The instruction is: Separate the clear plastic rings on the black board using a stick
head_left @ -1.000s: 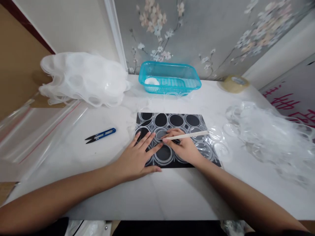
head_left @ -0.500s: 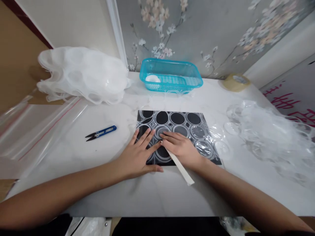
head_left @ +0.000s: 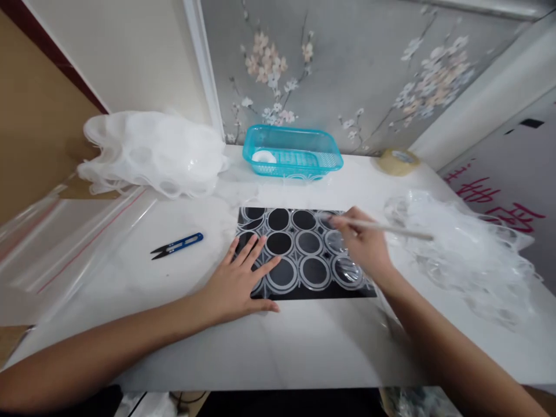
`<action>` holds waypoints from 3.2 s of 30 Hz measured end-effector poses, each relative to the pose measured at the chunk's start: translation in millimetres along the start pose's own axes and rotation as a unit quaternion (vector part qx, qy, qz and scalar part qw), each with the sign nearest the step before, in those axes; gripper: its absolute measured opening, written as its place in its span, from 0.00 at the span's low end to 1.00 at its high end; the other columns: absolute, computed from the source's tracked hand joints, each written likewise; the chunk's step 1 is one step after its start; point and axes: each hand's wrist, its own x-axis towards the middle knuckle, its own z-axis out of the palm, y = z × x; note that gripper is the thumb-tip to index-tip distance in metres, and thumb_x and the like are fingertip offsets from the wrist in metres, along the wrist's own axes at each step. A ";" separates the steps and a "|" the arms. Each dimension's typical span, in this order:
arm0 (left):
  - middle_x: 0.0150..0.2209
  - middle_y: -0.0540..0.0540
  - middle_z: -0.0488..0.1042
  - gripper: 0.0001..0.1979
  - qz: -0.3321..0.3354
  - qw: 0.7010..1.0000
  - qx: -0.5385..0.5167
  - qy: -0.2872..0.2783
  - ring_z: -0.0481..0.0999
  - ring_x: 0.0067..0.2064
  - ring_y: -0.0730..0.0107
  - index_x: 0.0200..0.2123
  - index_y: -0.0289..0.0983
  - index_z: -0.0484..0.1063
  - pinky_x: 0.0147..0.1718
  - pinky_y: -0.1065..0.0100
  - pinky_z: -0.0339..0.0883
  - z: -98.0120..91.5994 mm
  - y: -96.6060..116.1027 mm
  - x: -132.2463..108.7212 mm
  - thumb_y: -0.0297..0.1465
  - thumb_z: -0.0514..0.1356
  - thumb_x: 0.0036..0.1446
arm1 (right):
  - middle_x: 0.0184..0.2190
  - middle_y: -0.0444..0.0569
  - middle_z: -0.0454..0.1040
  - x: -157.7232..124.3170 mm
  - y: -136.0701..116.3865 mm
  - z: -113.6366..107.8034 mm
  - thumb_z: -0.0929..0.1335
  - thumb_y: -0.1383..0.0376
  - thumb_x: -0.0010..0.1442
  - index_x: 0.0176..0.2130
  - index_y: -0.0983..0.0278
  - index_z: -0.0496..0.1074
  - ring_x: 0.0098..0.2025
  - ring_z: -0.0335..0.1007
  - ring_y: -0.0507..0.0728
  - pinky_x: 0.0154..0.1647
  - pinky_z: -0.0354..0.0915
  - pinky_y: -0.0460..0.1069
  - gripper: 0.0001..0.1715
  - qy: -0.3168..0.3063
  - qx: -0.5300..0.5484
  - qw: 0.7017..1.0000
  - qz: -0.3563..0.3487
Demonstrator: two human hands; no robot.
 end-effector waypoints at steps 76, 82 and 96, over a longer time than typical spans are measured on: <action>0.68 0.40 0.45 0.43 0.110 0.993 0.030 -0.015 0.43 0.68 0.42 0.66 0.48 0.50 0.58 0.34 0.20 -0.9 54.8 104.8 0.64 0.41 0.53 | 0.33 0.49 0.77 -34.3 43.3 -21.0 0.66 0.57 0.60 0.30 0.60 0.72 0.42 0.74 0.62 0.44 0.68 0.55 0.11 -0.032 0.100 0.991 0.088; 0.68 0.42 0.45 0.42 0.112 0.993 0.024 -0.003 0.43 0.68 0.43 0.66 0.51 0.48 0.58 0.35 0.20 1.0 54.1 105.1 0.64 0.41 0.53 | 0.37 0.48 0.78 -28.1 43.6 -30.4 0.64 0.61 0.62 0.33 0.56 0.73 0.53 0.67 0.63 0.55 0.62 0.61 0.09 0.047 -0.027 0.998 -0.044; 0.68 0.40 0.45 0.43 0.110 0.994 0.029 0.000 0.43 0.68 0.44 0.66 0.50 0.47 0.57 0.36 0.15 1.9 55.1 104.8 0.64 0.42 0.52 | 0.37 0.49 0.79 -38.4 45.4 -20.0 0.68 0.59 0.58 0.31 0.59 0.74 0.52 0.69 0.63 0.54 0.64 0.59 0.07 -0.073 0.093 0.992 0.043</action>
